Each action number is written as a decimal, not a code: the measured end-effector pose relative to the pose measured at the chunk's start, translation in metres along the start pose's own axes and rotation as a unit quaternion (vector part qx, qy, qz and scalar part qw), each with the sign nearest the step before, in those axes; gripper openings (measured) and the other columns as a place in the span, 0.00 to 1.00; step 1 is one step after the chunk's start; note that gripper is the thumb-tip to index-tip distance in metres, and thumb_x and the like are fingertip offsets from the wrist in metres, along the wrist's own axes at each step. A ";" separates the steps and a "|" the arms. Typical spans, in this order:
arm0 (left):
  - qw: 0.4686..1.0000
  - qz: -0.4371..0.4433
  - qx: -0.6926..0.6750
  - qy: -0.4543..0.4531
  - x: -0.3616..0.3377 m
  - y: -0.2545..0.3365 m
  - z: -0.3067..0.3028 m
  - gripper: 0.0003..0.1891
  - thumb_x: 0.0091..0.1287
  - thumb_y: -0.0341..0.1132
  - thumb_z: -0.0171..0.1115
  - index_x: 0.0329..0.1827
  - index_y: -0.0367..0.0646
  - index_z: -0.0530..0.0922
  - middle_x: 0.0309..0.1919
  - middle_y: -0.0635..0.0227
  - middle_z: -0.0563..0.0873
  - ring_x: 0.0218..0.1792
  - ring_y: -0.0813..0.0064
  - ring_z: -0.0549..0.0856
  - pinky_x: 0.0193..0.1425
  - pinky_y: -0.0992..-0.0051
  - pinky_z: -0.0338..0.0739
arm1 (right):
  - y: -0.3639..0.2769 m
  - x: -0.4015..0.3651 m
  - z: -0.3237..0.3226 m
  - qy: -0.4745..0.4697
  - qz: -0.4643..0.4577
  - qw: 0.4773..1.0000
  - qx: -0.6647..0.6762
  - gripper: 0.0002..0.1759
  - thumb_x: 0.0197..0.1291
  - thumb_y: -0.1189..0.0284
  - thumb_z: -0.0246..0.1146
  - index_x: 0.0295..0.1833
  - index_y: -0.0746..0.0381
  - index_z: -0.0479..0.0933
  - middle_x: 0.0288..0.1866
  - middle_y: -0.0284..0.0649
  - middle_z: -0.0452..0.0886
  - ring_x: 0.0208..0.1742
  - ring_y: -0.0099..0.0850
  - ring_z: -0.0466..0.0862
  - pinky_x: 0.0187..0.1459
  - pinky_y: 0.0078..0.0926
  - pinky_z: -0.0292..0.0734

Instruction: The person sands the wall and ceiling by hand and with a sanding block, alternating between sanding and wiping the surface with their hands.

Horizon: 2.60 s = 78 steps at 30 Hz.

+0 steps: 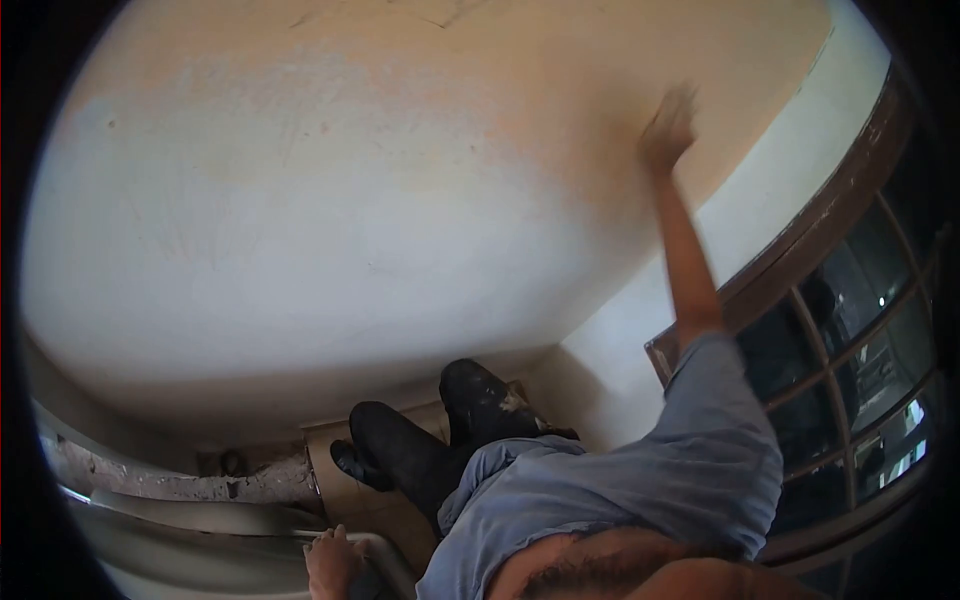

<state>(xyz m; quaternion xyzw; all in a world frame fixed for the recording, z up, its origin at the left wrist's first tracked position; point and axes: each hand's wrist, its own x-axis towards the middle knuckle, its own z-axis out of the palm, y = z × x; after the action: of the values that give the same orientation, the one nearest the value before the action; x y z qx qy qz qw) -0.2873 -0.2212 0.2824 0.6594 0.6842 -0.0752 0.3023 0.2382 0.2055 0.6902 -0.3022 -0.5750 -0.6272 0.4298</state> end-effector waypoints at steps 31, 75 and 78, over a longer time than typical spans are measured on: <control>0.999 -0.023 -0.016 -0.044 -0.002 0.013 -0.031 0.31 0.65 0.57 0.56 0.62 0.41 0.73 0.56 0.56 0.81 0.58 0.53 0.79 0.62 0.52 0.69 | -0.069 -0.076 -0.027 -0.068 0.124 0.968 0.205 0.22 0.67 0.69 0.49 0.63 0.61 0.75 0.69 0.47 0.70 0.74 0.48 0.62 0.75 0.48 0.46; 0.999 -0.024 0.008 0.037 -0.016 0.004 -0.010 0.31 0.64 0.61 0.55 0.54 0.41 0.78 0.51 0.53 0.83 0.57 0.54 0.80 0.65 0.46 0.65 | -0.273 0.060 -0.023 -0.089 -0.062 0.974 0.197 0.24 0.63 0.67 0.49 0.62 0.60 0.76 0.67 0.48 0.73 0.71 0.41 0.69 0.72 0.59 0.45; 0.998 -0.021 0.008 0.066 -0.009 0.002 -0.011 0.31 0.64 0.62 0.54 0.54 0.42 0.78 0.51 0.53 0.83 0.57 0.54 0.81 0.65 0.44 0.64 | -0.224 0.219 0.043 0.067 -0.033 0.996 0.048 0.22 0.67 0.67 0.47 0.61 0.63 0.74 0.60 0.53 0.77 0.63 0.45 0.76 0.69 0.54 0.57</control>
<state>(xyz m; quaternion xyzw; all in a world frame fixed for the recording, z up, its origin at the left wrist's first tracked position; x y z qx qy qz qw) -0.2890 -0.2232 0.2964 0.6505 0.7160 -0.0431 0.2497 -0.0639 0.1985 0.7849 -0.2192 -0.5845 -0.6315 0.4600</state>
